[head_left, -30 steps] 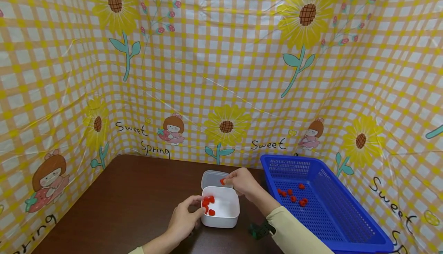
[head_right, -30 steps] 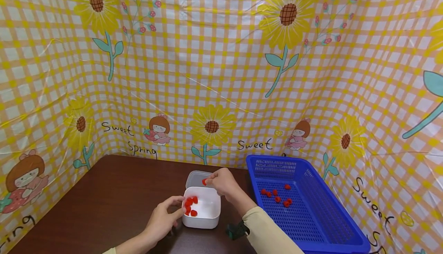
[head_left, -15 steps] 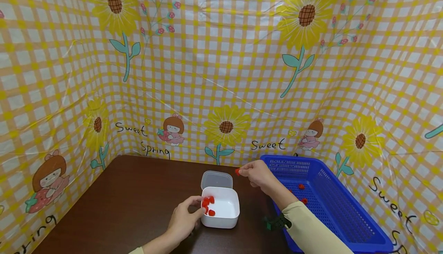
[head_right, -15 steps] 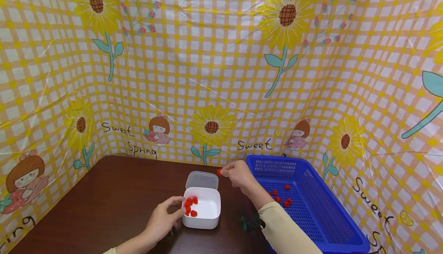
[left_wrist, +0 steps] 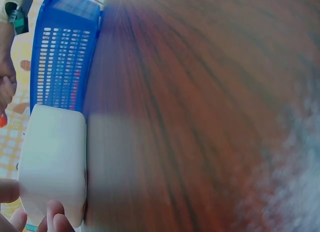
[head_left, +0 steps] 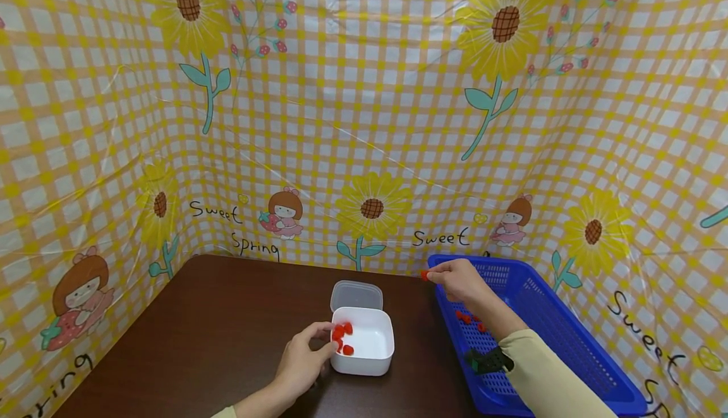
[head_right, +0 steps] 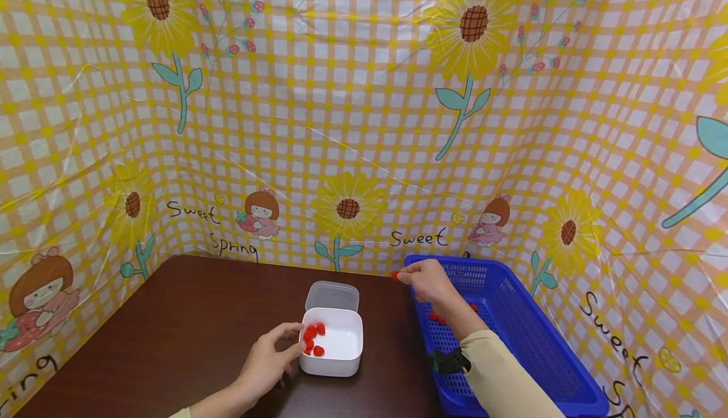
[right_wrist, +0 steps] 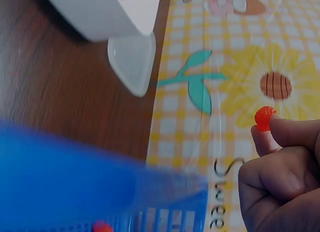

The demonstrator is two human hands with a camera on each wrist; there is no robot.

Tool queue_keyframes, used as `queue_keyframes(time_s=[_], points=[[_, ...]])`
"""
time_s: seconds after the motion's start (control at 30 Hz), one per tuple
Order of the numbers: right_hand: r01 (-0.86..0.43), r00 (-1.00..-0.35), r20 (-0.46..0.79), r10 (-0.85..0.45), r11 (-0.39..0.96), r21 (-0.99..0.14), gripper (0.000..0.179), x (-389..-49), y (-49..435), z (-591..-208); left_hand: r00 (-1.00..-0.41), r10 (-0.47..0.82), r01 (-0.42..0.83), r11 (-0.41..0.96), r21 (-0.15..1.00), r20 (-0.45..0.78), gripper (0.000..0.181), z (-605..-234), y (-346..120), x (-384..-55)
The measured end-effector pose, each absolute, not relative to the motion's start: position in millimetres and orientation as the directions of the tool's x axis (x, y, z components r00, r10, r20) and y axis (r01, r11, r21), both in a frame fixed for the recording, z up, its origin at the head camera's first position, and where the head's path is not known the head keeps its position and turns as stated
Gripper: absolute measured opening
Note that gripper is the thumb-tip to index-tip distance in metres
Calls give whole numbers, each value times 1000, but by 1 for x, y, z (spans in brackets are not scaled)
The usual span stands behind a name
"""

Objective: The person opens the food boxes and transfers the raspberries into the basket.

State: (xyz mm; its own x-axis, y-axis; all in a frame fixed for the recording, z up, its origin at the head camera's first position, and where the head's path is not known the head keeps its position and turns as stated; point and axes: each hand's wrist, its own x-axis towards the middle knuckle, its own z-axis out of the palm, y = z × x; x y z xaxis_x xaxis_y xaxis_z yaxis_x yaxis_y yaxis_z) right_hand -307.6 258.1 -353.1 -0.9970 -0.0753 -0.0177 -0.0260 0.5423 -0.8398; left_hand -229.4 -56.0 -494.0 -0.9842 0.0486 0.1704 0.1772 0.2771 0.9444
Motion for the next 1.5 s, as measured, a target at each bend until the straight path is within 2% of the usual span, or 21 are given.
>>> queue_keyframes(time_s=[0.4,0.7,0.83,1.0,1.13,1.47,1.5], points=[[-32,-996,-23,-88,579,-815,36,-312,316,-356,-984,49,177,281,943,170,31,-494,-57,-231],[25,-999,-43,-11,670,-742,35,-316,351,-364,-985,45,174,279,944,169,30,-495,-57,-231],[90,-996,-77,50,694,-714,26,-317,365,-373,-985,52,174,280,944,166,32,-496,-58,-229],[163,-987,-112,119,702,-693,47,-321,379,-386,-987,52,161,280,946,152,33,-496,-58,-228],[164,-986,-96,135,710,-684,51,-321,386,-390,-988,48,155,284,946,148,32,-496,-57,-228],[176,-983,-90,158,705,-687,39,-321,391,-393,-984,56,176,305,936,166,32,-495,-57,-230],[170,-984,-85,155,702,-692,34,-321,390,-393,-985,57,175,301,937,165,33,-495,-57,-230]])
